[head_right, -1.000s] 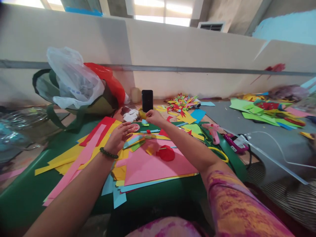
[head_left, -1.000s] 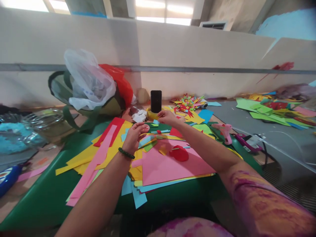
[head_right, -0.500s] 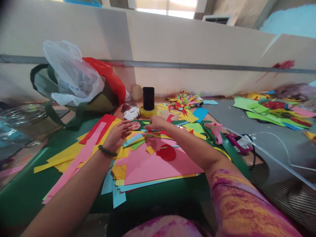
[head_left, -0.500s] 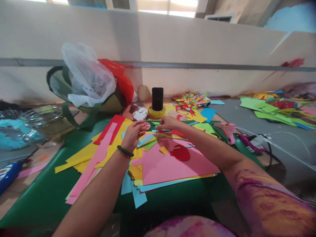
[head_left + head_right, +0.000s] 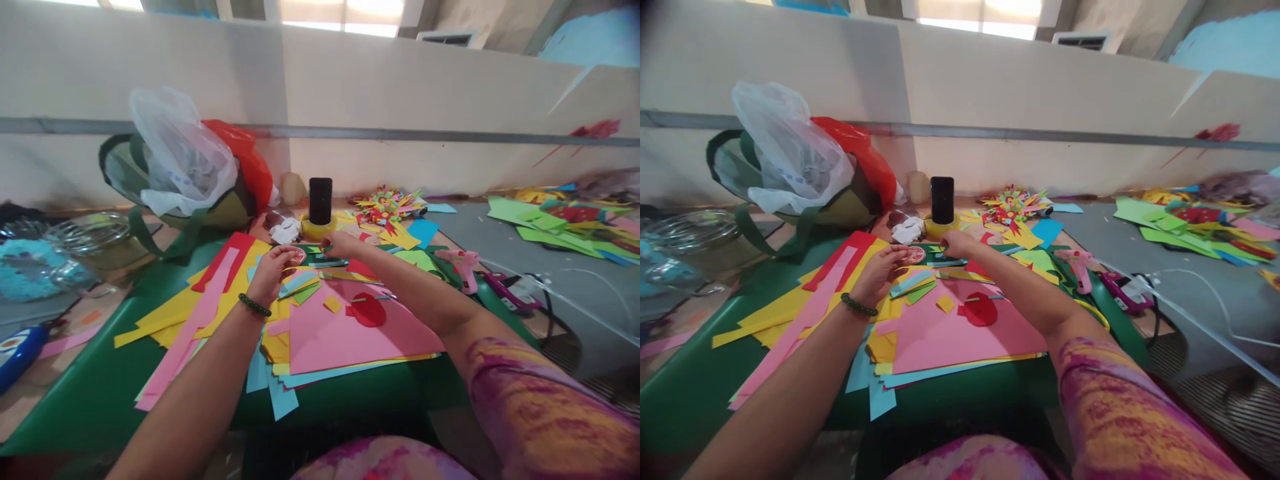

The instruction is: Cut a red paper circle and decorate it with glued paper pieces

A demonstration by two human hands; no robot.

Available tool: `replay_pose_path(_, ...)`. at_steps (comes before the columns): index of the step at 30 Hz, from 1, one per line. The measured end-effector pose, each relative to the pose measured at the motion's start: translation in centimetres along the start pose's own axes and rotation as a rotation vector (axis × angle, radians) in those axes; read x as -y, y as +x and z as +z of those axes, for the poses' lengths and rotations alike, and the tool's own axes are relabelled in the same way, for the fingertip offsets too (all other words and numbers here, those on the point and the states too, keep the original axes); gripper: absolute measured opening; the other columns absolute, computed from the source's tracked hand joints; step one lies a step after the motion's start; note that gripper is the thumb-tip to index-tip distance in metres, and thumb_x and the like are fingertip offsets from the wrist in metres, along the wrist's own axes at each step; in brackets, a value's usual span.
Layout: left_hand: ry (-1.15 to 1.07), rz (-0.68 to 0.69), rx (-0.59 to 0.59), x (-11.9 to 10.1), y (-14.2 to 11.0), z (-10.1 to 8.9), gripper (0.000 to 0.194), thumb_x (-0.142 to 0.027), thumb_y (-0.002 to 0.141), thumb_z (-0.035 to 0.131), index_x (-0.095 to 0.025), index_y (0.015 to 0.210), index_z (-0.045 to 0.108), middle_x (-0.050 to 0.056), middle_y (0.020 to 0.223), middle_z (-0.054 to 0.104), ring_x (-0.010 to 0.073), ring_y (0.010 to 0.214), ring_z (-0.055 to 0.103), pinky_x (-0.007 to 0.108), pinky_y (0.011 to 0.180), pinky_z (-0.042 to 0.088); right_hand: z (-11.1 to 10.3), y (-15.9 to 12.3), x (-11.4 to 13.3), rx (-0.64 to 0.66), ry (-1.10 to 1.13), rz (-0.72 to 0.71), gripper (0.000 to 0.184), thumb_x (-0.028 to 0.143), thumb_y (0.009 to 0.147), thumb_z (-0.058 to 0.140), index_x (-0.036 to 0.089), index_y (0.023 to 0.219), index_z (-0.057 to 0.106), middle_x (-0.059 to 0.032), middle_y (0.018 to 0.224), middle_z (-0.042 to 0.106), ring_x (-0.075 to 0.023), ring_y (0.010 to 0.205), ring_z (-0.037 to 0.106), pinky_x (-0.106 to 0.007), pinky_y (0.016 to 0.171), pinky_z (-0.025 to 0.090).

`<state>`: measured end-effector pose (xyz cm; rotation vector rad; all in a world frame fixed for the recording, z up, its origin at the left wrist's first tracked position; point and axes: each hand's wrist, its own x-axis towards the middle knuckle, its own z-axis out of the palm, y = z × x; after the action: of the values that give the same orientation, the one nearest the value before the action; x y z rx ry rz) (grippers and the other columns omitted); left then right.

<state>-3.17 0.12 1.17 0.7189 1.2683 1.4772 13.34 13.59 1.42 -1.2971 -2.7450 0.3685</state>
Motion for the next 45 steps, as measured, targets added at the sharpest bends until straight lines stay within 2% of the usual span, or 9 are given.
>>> replay_pose_path(3, -0.017, 0.017, -0.003, -0.1, 0.0, -0.1, 0.014, -0.018, 0.06, 0.07, -0.016, 0.072, 0.062, 0.0, 0.069, 0.068, 0.0084, 0.058, 0.06, 0.016, 0.05, 0.042, 0.1, -0.8, 0.2, 0.018, -0.019, -0.003, 0.02, 0.022, 0.079, 0.064, 0.016, 0.096, 0.071, -0.0058, 0.091, 0.071, -0.0177, 0.08, 0.06, -0.024, 0.064, 0.039)
replay_pose_path(7, -0.003, 0.035, 0.009, -0.1, 0.2, -0.2, 0.016, -0.019, 0.059, 0.071, -0.016, 0.073, 0.063, 0.001, 0.071, 0.069, 0.0079, 0.058, 0.06, 0.017, 0.052, 0.042, 0.4, -2.6, 0.9, 0.163, -0.013, -0.088, 0.012, 0.026, 0.077, 0.069, 0.018, 0.084, 0.075, -0.0033, 0.082, 0.073, -0.016, 0.072, 0.062, -0.023, 0.061, 0.038)
replay_pose_path(10, 0.016, 0.035, 0.011, 0.1, 0.2, -0.2, 0.018, -0.02, 0.058, 0.073, -0.016, 0.073, 0.063, 0.0, 0.069, 0.068, 0.0085, 0.058, 0.059, 0.017, 0.053, 0.043, 1.1, -3.5, 1.6, 0.181, -0.018, -0.101, 0.019, 0.031, 0.079, 0.069, 0.017, 0.088, 0.076, -0.0086, 0.09, 0.074, -0.0193, 0.076, 0.062, -0.025, 0.06, 0.037)
replay_pose_path(15, 0.052, 0.063, 0.026, 0.3, 0.3, -0.2, 0.02, -0.023, 0.056, 0.074, -0.016, 0.072, 0.064, -0.001, 0.066, 0.066, 0.0084, 0.057, 0.058, 0.018, 0.054, 0.043, 1.8, -3.7, 1.9, 0.176, 0.04, -0.103, 0.01, 0.018, 0.073, 0.068, 0.015, 0.079, 0.075, -0.0077, 0.081, 0.074, -0.0177, 0.07, 0.06, -0.025, 0.057, 0.035)
replay_pose_path(19, 0.094, 0.071, 0.066, 0.5, 0.3, -0.3, 0.023, -0.027, 0.054, 0.076, -0.017, 0.071, 0.064, 0.0, 0.069, 0.067, 0.0085, 0.058, 0.057, 0.019, 0.054, 0.042, 1.4, -3.5, 1.6, 0.136, 0.172, -0.099, 0.007, 0.012, 0.069, 0.066, 0.014, 0.07, 0.072, -0.0026, 0.069, 0.07, -0.014, 0.064, 0.057, -0.023, 0.057, 0.036)
replay_pose_path(26, 0.161, 0.036, 0.132, 0.6, 0.2, -0.3, 0.027, -0.029, 0.055, 0.081, -0.017, 0.076, 0.069, 0.001, 0.076, 0.068, 0.0089, 0.059, 0.058, 0.02, 0.056, 0.042, -0.1, -3.6, 1.2, 0.079, 0.478, -0.042, 0.007, 0.014, 0.073, 0.062, 0.013, 0.077, 0.068, 0.0006, 0.065, 0.067, -0.0096, 0.059, 0.057, -0.019, 0.057, 0.045)
replay_pose_path(32, 0.24, -0.056, 0.25, 1.0, -0.1, 0.2, 0.031, -0.034, 0.053, 0.085, -0.017, 0.071, 0.067, 0.0, 0.069, 0.064, 0.0102, 0.059, 0.058, 0.02, 0.053, 0.039, -0.5, -5.4, 3.2, 0.001, 0.956, 0.011, 0.011, 0.011, 0.067, 0.067, 0.015, 0.075, 0.059, 0.0047, 0.055, 0.061, -0.0076, 0.05, 0.055, -0.018, 0.05, 0.043)
replay_pose_path(38, 0.191, -0.037, 0.288, 1.5, 0.1, 0.2, 0.031, -0.034, 0.052, 0.085, -0.016, 0.063, 0.063, 0.0, 0.066, 0.062, 0.0093, 0.06, 0.057, 0.02, 0.056, 0.041, -0.1, -6.4, 4.7, -0.075, 0.992, 0.024, 0.016, 0.008, 0.066, 0.063, 0.016, 0.079, 0.058, 0.0059, 0.052, 0.06, -0.0108, 0.054, 0.059, -0.02, 0.052, 0.043)
replay_pose_path(45, 0.169, -0.034, 0.287, 1.6, 0.1, 0.2, 0.033, -0.033, 0.051, 0.084, -0.016, 0.066, 0.06, -0.002, 0.065, 0.06, 0.0098, 0.06, 0.058, 0.021, 0.057, 0.044, 0.6, -6.2, 4.4, -0.12, 0.984, -0.034, 0.022, 0.013, 0.063, 0.063, 0.016, 0.084, 0.057, 0.0079, 0.051, 0.056, -0.0098, 0.051, 0.052, -0.021, 0.051, 0.039)
